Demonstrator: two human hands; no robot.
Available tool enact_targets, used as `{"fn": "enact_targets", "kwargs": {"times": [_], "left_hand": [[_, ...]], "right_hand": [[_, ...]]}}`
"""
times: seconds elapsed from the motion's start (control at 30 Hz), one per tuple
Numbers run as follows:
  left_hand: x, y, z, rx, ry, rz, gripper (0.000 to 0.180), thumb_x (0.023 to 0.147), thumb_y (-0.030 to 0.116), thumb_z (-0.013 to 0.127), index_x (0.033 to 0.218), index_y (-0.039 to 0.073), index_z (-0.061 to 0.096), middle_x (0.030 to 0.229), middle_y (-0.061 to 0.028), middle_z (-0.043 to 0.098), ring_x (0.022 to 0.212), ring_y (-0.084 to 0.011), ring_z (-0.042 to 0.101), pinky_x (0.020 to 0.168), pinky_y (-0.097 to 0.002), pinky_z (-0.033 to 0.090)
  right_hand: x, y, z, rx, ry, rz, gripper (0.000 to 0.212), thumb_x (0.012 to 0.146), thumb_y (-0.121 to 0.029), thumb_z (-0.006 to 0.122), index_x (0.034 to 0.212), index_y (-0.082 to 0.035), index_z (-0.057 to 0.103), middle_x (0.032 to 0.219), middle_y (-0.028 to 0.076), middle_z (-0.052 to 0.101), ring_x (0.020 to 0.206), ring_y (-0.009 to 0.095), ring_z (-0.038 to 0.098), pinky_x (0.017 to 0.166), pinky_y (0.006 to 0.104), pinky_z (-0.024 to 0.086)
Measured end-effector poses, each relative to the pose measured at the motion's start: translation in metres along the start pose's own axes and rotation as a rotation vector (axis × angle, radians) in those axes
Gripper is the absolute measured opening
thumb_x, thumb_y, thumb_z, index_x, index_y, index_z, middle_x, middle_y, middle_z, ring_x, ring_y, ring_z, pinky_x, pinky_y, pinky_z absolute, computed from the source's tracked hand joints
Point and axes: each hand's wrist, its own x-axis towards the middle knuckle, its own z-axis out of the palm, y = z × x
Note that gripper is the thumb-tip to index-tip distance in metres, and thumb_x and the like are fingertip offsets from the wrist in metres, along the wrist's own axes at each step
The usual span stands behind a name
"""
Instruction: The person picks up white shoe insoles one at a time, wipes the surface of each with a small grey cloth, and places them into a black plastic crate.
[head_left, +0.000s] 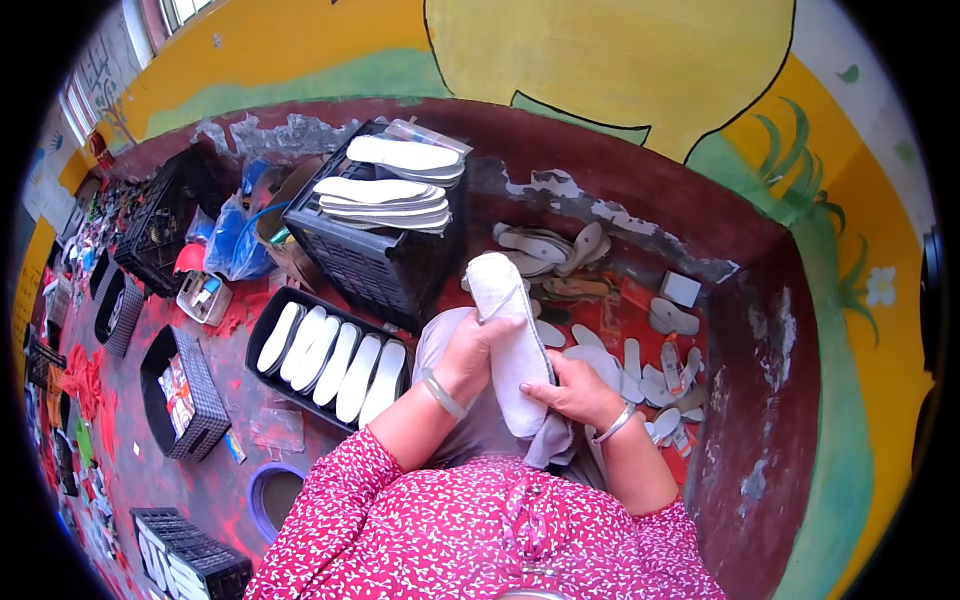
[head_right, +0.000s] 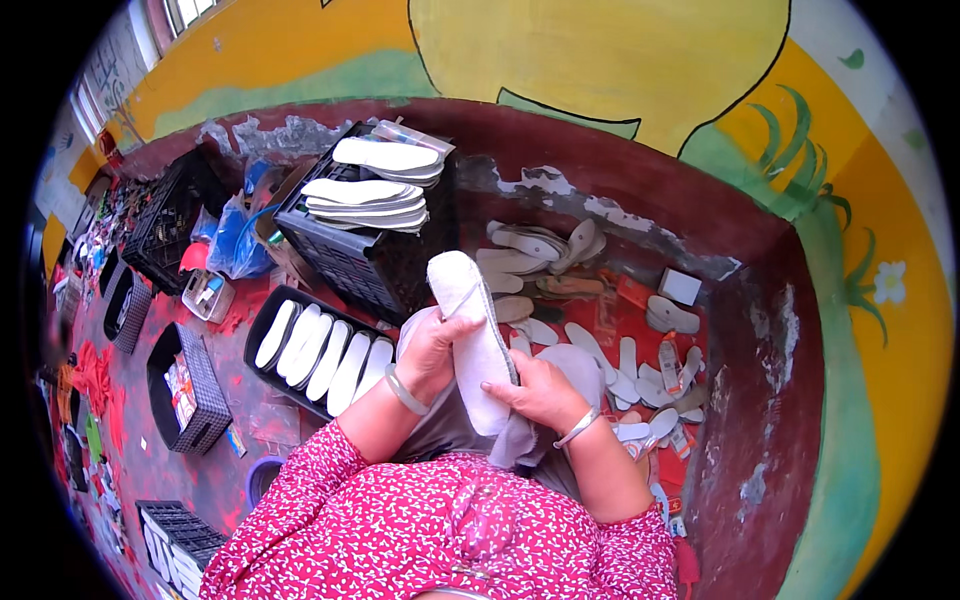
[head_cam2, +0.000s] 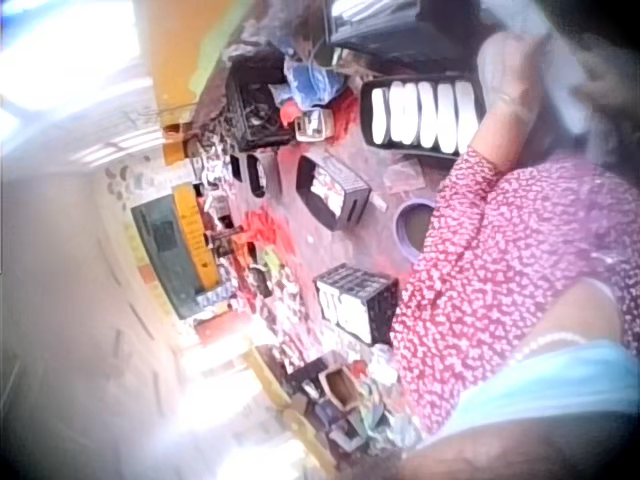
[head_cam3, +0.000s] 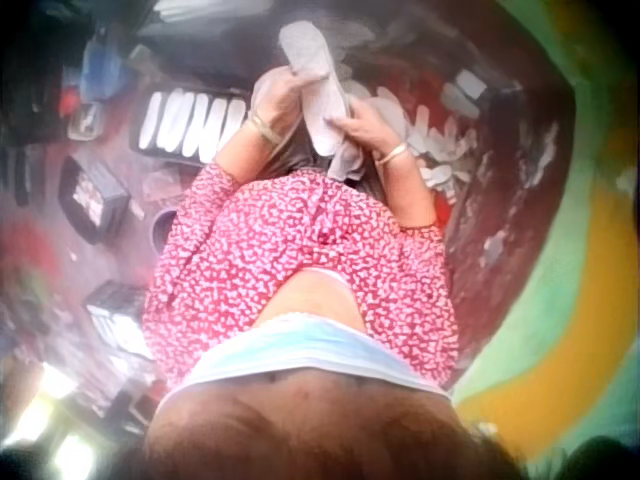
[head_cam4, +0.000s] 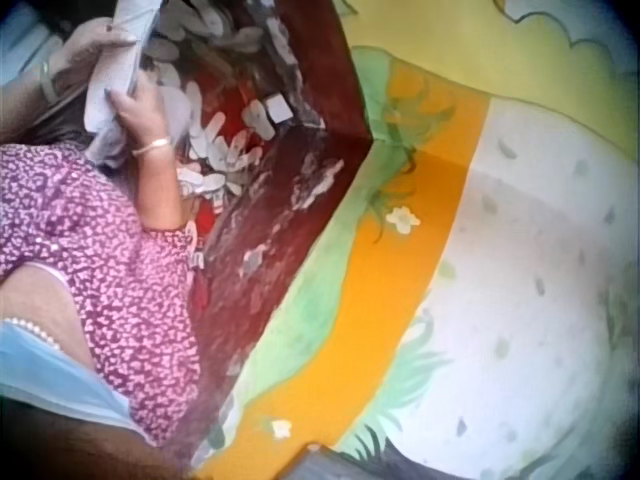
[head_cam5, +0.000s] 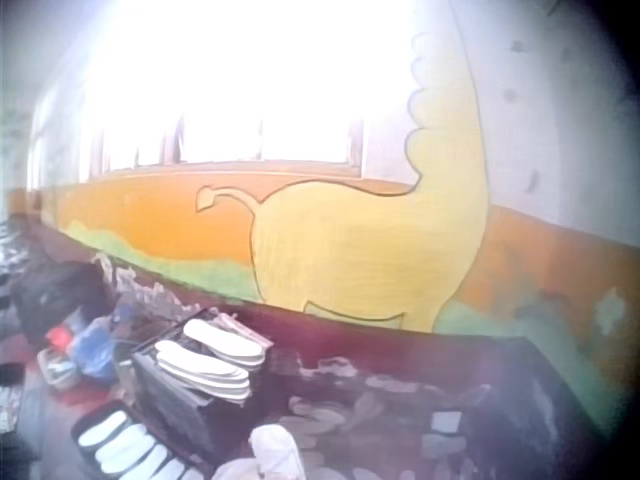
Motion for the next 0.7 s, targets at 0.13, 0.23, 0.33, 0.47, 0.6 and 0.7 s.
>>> {"fn": "enact_targets", "kwargs": {"times": [0.13, 0.23, 0.33, 0.47, 0.6, 0.7], "left_hand": [[0.005, 0.007, 0.007, -0.097, 0.059, 0.041, 0.030, 0.084, 0.018, 0.064, 0.108, 0.003, 0.054, 0.092, -0.0067, 0.062, 0.079, -0.0177, 0.062, 0.073, -0.0329, 0.051], [0.009, 0.009, 0.005, -0.119, 0.029, 0.107, 0.027, 0.086, 0.017, 0.062, 0.108, 0.002, 0.055, 0.091, -0.0071, 0.063, 0.079, -0.0176, 0.062, 0.073, -0.0325, 0.052], [0.031, 0.018, -0.024, -0.106, 0.031, 0.194, 0.019, 0.089, 0.015, 0.059, 0.102, 0.002, 0.056, 0.089, -0.0090, 0.065, 0.082, -0.0190, 0.063, 0.073, -0.0323, 0.052], [0.031, 0.047, -0.030, -0.158, 0.094, 0.246, 0.021, 0.091, 0.020, 0.058, 0.104, 0.004, 0.054, 0.100, -0.0103, 0.063, 0.096, -0.0217, 0.060, 0.087, -0.0340, 0.047], [0.022, 0.031, -0.033, 0.007, -0.030, 0.068, 0.039, 0.092, 0.028, 0.055, 0.123, 0.005, 0.049, 0.118, -0.0089, 0.057, 0.112, -0.0220, 0.053, 0.094, -0.0338, 0.043], [0.011, 0.013, -0.006, -0.041, -0.159, -0.108, 0.040, 0.091, 0.023, 0.056, 0.126, 0.005, 0.047, 0.119, -0.0083, 0.056, 0.111, -0.0203, 0.054, 0.094, -0.0328, 0.043]], "right_hand": [[-0.010, -0.007, 0.002, -0.131, 0.033, 0.028, 0.048, 0.080, -0.038, 0.064, 0.110, -0.003, 0.054, 0.094, 0.021, 0.065, 0.089, 0.035, 0.063, 0.079, 0.0394, 0.048], [-0.012, 0.001, 0.003, -0.054, 0.007, 0.034, 0.050, 0.079, -0.040, 0.064, 0.110, -0.002, 0.054, 0.093, 0.021, 0.065, 0.090, 0.035, 0.063, 0.079, 0.0388, 0.047], [-0.019, -0.005, -0.001, -0.063, -0.097, 0.050, 0.049, 0.080, -0.035, 0.065, 0.112, 0.000, 0.054, 0.094, 0.018, 0.066, 0.088, 0.029, 0.064, 0.079, 0.0361, 0.048], [-0.023, 0.015, 0.003, 0.359, -0.172, 0.049, 0.042, 0.084, -0.018, 0.066, 0.119, 0.002, 0.052, 0.103, 0.006, 0.062, 0.091, 0.014, 0.059, 0.080, 0.0283, 0.047], [-0.025, 0.012, -0.010, 0.560, -0.128, 0.098, 0.042, 0.085, -0.019, 0.066, 0.117, 0.004, 0.052, 0.106, 0.006, 0.061, 0.092, 0.014, 0.059, 0.081, 0.0279, 0.048], [-0.027, 0.005, -0.019, 0.621, -0.109, 0.089, 0.042, 0.086, -0.018, 0.065, 0.119, 0.004, 0.051, 0.103, 0.006, 0.061, 0.092, 0.012, 0.057, 0.082, 0.0269, 0.046]]}}
